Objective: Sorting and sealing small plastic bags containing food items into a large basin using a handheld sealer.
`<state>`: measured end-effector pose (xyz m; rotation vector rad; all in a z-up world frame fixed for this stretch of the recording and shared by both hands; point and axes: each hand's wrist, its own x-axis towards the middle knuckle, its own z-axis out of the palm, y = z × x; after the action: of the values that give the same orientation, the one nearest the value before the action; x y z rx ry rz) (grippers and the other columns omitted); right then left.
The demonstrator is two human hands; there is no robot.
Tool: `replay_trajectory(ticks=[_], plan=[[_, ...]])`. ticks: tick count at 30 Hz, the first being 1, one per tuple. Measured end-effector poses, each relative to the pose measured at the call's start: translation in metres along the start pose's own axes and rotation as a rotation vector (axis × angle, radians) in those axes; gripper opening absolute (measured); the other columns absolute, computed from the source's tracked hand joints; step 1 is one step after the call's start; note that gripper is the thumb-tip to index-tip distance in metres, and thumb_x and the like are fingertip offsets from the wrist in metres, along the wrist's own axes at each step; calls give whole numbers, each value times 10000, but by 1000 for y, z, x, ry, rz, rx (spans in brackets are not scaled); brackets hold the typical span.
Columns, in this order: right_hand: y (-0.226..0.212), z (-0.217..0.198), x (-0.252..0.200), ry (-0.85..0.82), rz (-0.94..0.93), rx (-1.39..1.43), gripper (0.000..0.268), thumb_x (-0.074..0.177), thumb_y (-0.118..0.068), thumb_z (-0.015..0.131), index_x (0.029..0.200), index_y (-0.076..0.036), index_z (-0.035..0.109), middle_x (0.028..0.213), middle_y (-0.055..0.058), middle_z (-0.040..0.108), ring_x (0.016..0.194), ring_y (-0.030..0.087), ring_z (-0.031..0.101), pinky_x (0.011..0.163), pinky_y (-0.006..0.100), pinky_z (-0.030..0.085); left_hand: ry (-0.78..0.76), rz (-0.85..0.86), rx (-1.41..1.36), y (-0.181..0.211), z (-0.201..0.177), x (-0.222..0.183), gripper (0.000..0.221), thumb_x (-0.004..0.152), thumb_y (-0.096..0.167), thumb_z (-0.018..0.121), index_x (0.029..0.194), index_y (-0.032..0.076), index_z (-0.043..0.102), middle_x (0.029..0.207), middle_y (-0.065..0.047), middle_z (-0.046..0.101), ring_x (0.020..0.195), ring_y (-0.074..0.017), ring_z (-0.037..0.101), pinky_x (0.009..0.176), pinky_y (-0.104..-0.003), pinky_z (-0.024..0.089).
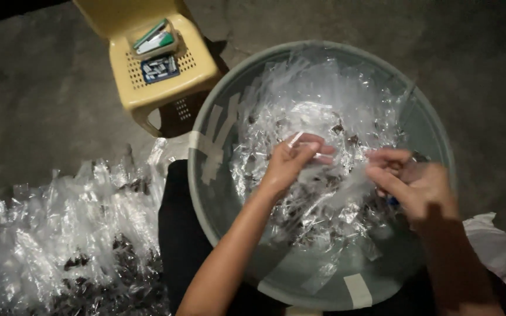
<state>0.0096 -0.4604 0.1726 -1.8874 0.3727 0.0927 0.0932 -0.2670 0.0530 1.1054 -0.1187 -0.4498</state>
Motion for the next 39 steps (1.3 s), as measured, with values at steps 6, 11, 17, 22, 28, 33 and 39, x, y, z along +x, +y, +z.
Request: replay_trajectory(ticks=[6,11,17,22,28,33,39], plan=[[-16,14,19,-108,30,93,595,873,-72,717,1458,-29,613,849,16,675,619,107,549,565,214,454,-90,89,42,13,10,-18,181,988,212,651,1084,59,656,1086,-180,765,934,-267,778,841,-378,631],[-21,12,28,-118,-9,175,336,894,-55,725,1230,-54,738,766,33,654,563,85,551,473,192,454,-145,113,487,15,4,-35,282,1019,270,644,778,132,692,475,57,394,377,-67,303,400,-256,233],[-14,16,29,-61,-166,145,102,895,-27,753,868,-120,719,1049,26,739,814,99,596,658,240,460,-292,259,348,36,-3,-36,517,1071,446,402,1385,64,555,1364,-178,640,1248,-323,658,1023,-404,555],[-15,12,32,-233,-129,102,272,856,-65,768,1124,-80,727,807,9,686,676,118,594,620,245,503,-338,213,548,52,0,-38,446,1073,307,396,1408,38,518,1356,-197,639,1219,-332,645,1014,-428,566],[-31,20,30,-264,-15,30,130,830,-80,786,934,-2,786,1053,101,768,707,151,647,634,268,505,-515,226,620,55,-3,-42,355,1080,286,407,1320,60,539,1246,-174,655,1129,-323,692,971,-435,555],[-17,22,38,-289,-107,130,73,865,-74,787,922,-41,755,770,63,714,591,135,583,547,248,474,-556,136,566,43,-1,-44,627,990,431,299,1435,16,449,1420,-243,559,1270,-371,597,986,-472,585],[-12,35,41,-168,-235,15,127,900,-157,789,847,-49,747,770,-2,663,628,92,522,588,255,420,-253,111,430,25,31,-59,523,1026,596,303,1050,130,540,790,-1,674,727,-167,702,744,-323,600]])
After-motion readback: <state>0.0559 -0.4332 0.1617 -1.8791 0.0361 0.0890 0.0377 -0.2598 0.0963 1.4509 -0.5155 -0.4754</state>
